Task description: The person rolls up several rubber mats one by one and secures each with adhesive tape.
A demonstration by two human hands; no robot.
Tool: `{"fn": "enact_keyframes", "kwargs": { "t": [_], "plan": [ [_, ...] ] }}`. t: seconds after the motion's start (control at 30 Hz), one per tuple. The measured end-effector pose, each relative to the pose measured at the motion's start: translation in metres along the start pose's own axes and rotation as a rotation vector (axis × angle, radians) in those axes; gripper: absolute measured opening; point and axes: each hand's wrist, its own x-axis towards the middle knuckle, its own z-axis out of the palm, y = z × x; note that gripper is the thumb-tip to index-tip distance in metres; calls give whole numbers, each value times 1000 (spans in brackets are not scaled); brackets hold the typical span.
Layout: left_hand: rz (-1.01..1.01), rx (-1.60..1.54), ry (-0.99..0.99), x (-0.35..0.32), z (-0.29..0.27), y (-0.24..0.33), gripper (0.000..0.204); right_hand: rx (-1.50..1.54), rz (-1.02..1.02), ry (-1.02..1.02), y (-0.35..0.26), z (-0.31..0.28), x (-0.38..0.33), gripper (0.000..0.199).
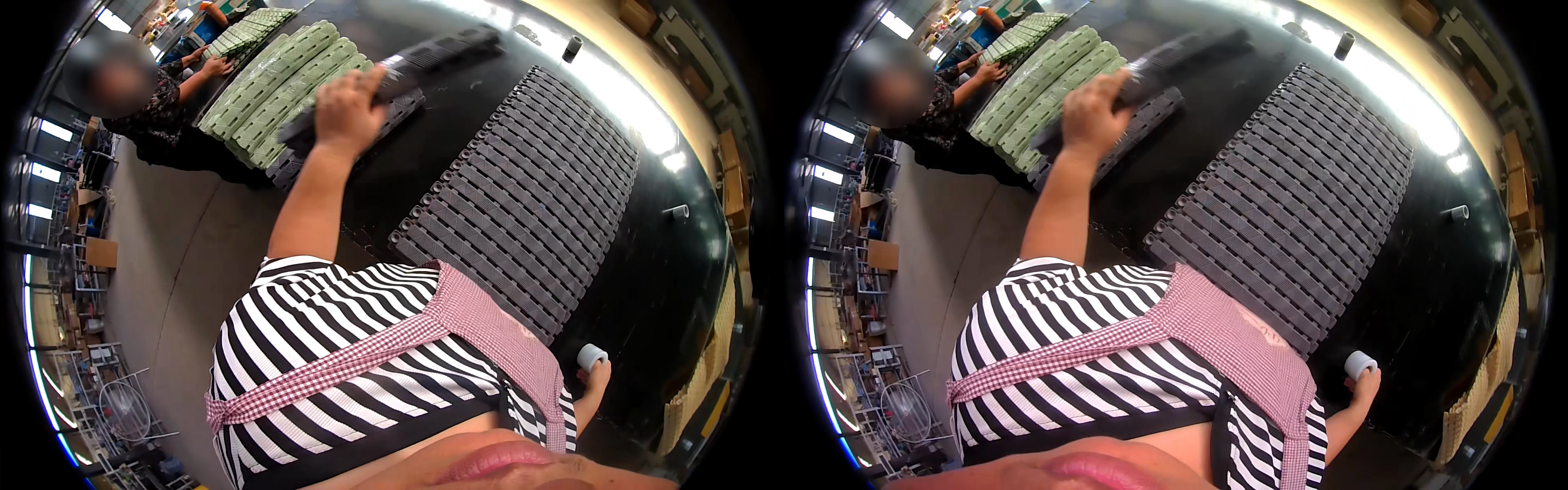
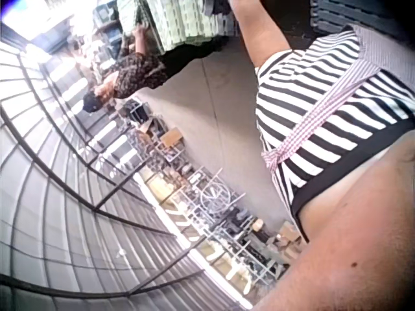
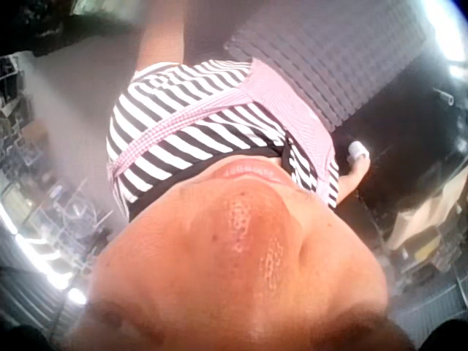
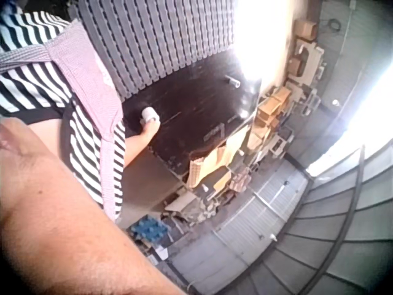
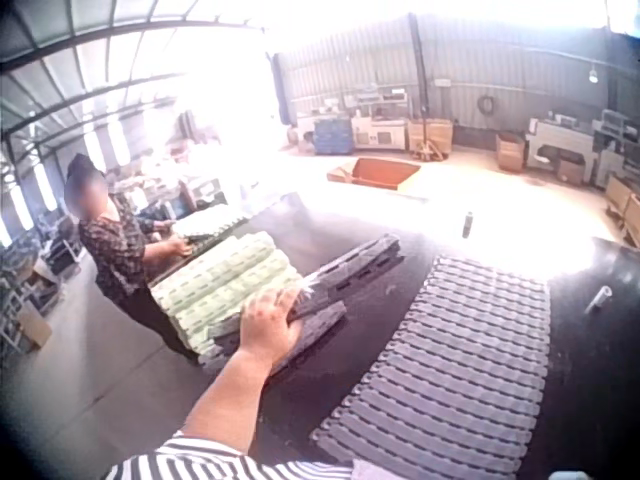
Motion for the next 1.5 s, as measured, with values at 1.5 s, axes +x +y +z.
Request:
{"fn": "enact_keyframes", "kwargs": {
  "t": [1.5],
  "plan": [
    [-978,-2299,-1322,-97,-2,211,33,281,-470,216,-75,144,-73,57]
  ]
}}
